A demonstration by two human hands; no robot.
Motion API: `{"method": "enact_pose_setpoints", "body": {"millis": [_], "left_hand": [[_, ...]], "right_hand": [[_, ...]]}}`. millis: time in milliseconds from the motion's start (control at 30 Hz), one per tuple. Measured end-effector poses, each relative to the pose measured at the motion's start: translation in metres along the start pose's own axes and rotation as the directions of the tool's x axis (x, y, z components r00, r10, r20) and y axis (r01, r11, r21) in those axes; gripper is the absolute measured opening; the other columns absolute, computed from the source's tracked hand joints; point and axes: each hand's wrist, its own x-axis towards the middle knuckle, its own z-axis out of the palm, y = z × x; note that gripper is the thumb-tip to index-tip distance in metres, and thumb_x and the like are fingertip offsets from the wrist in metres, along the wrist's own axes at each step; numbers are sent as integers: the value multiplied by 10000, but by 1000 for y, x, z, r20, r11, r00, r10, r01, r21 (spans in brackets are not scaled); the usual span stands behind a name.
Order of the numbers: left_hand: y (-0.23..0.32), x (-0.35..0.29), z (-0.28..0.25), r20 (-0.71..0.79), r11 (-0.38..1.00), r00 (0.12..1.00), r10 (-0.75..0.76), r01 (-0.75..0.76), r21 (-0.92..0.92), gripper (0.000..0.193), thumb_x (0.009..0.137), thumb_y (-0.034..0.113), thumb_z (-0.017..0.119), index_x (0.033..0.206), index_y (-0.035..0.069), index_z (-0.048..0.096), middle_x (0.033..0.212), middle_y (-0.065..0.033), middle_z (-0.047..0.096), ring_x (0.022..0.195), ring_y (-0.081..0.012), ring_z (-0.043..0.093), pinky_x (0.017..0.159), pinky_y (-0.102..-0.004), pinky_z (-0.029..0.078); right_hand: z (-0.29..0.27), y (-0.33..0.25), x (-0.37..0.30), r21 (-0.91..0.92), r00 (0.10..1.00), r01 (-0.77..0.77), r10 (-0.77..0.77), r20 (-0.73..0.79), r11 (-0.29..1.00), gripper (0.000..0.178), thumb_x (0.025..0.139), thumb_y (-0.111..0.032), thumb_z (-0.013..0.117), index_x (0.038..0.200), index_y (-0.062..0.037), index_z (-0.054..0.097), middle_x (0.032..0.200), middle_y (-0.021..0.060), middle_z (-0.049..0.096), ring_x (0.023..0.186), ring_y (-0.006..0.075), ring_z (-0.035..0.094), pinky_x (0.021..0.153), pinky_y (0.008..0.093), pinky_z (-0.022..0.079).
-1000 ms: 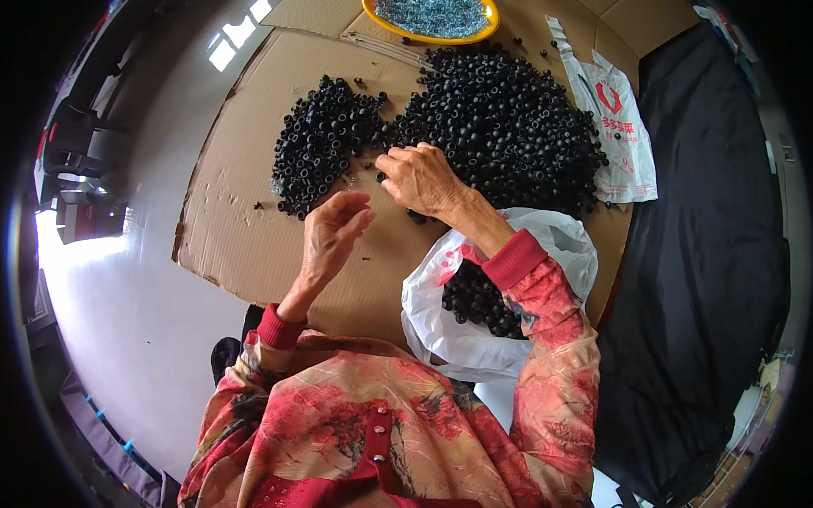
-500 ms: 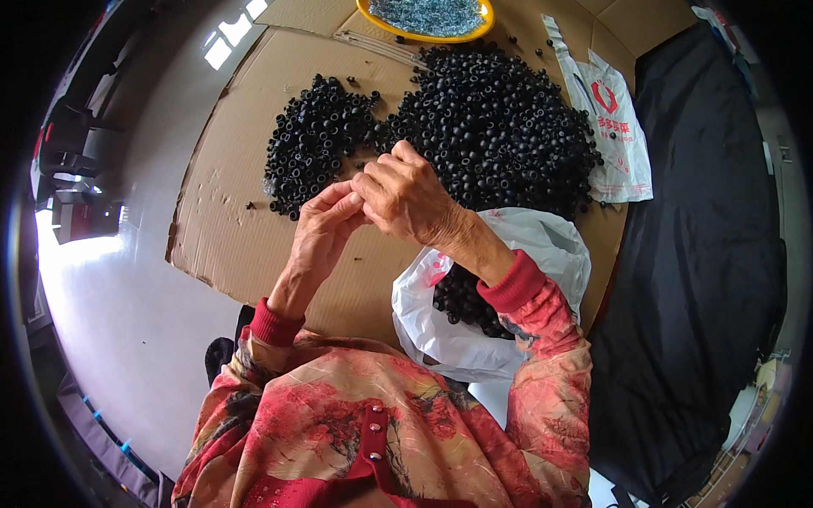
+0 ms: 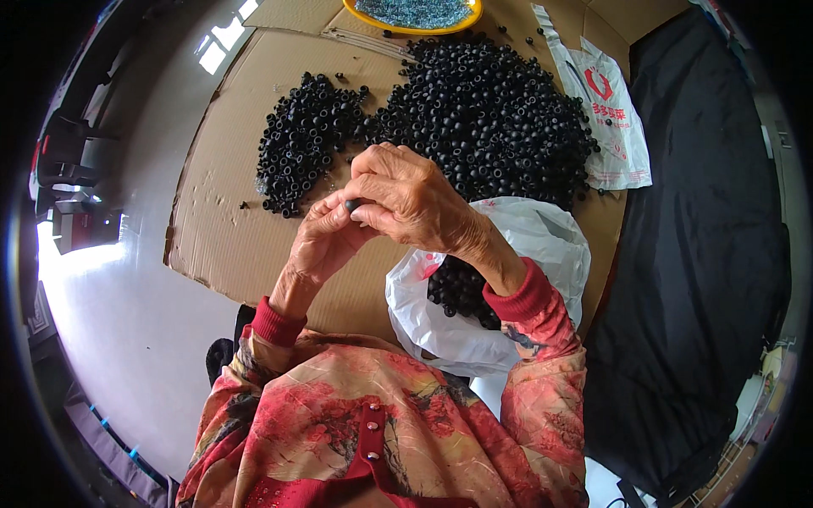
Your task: Sort and inspect small black circular plastic or rubber components on a cardboard surface.
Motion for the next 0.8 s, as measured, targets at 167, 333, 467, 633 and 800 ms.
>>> {"method": "enact_pose_setpoints", "body": {"millis": [167,333,467,633,800], "left_hand": [[-5,-1,21,43,975,999,6,4,-222,193,893,202,537,1023,64,573,983,-32,591,957,-174,548,908,-397,410],[-11,-2,29,-169,962,982,-84,36,-269,212,913,246,481,1005,71,560,979,-31,584,951,-166,522,925,-396,381],[-15,-3,24,-111,953,990,-89,52,-299,222,918,250,473,1017,65,548,976,-33,579,954,-165,512,928,-396,379],[-16,-3,35,-219,952,968,-125,55,-300,228,921,259,469,1010,65,551,967,-43,580,954,-170,514,928,-390,383],[-21,-6,16,-187,959,976,-111,56,-277,221,908,242,499,993,50,568,941,-54,592,930,-171,533,895,-381,415]], "right_hand": [[-2,-5,-3,9,999,-19,20,-46,1000,277,634,-12,716,890,-39,615,878,77,561,774,233,563,675,323,472],[-2,0,-5,-140,997,48,-57,-59,989,260,624,13,701,855,-23,587,873,87,566,775,244,562,686,340,467],[-1,2,-9,-106,999,18,-22,-37,994,247,632,2,699,850,-24,585,867,86,566,774,250,561,685,342,468],[1,0,-11,-132,999,11,-16,-37,991,242,631,-13,702,840,-24,578,846,90,568,774,261,561,686,349,467],[3,6,-15,-33,999,-6,8,45,999,235,637,-31,694,846,-19,588,838,91,568,770,261,560,698,348,466]]}}
